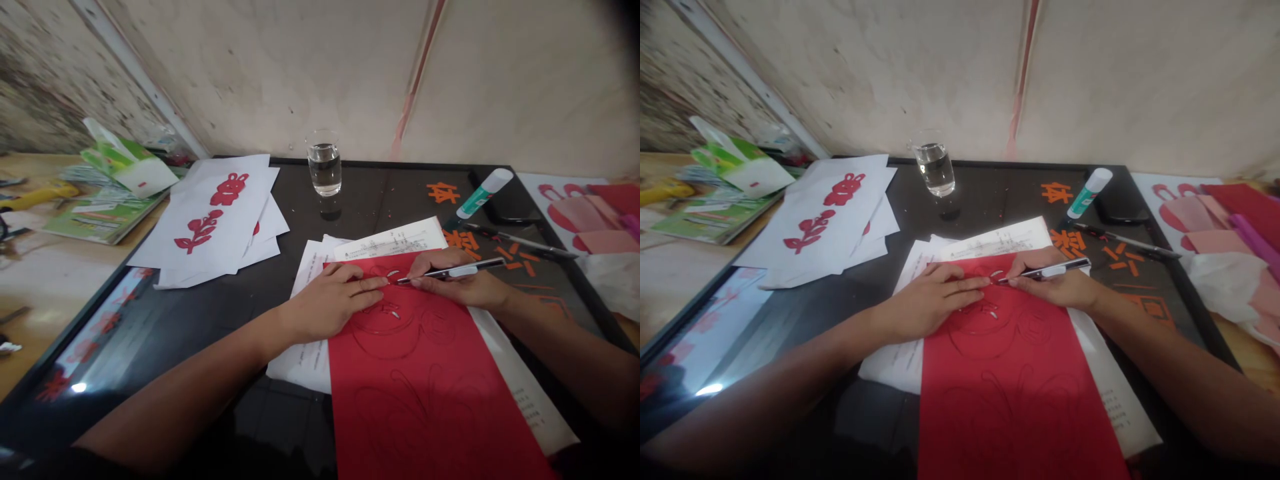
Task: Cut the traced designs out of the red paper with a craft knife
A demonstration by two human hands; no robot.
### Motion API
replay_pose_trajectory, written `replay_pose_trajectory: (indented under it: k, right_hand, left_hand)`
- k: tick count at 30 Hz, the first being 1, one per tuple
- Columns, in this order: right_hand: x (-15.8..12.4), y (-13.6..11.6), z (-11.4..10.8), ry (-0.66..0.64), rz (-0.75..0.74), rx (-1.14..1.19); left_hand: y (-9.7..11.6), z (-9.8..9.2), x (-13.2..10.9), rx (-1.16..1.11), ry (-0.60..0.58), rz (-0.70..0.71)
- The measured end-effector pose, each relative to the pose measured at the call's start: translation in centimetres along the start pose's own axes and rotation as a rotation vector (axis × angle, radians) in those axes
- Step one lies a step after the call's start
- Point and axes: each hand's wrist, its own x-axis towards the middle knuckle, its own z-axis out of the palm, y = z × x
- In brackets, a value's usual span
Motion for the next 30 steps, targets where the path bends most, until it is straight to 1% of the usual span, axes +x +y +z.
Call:
replay_pose_trajectory:
  k: [5, 7, 9, 14, 16, 20, 30]
  right_hand:
    - [-0.2, 0.0, -0.2, -0.011, 0.062, 0.008]
    - [-0.2, -0.1, -0.3, -0.010, 0.061, 0.024]
    - [-0.1, -0.1, -0.5, -0.020, 0.035, 0.007]
    - [-0.2, 0.4, -1.1, -0.094, -0.078, -0.098]
    - [-0.3, 0.4, -1.1, -0.072, -0.082, -0.070]
    - [-0.4, 0.4, -0.9, -0.026, -0.042, -0.020]
    - [-0.3, 0.8, -1.4, -0.048, -0.057, 0.015]
  left_hand:
    - [0.0, 0.0, -0.1, -0.001, -0.005, -0.002]
    - [0.0, 0.0, -0.1, -0.003, -0.005, 0.000]
    - [0.0, 0.1, 0.0, -0.004, -0.009, 0.003]
    - [0.0, 0.0, 0.0, -0.002, -0.031, -0.008]
    - [0.0, -0.1, 0.0, -0.007, -0.036, -0.009]
    - [0.0, 0.0, 0.0, -0.005, -0.035, -0.008]
    - [-0.1, 0.0, -0.1, -0.005, -0.015, 0.005]
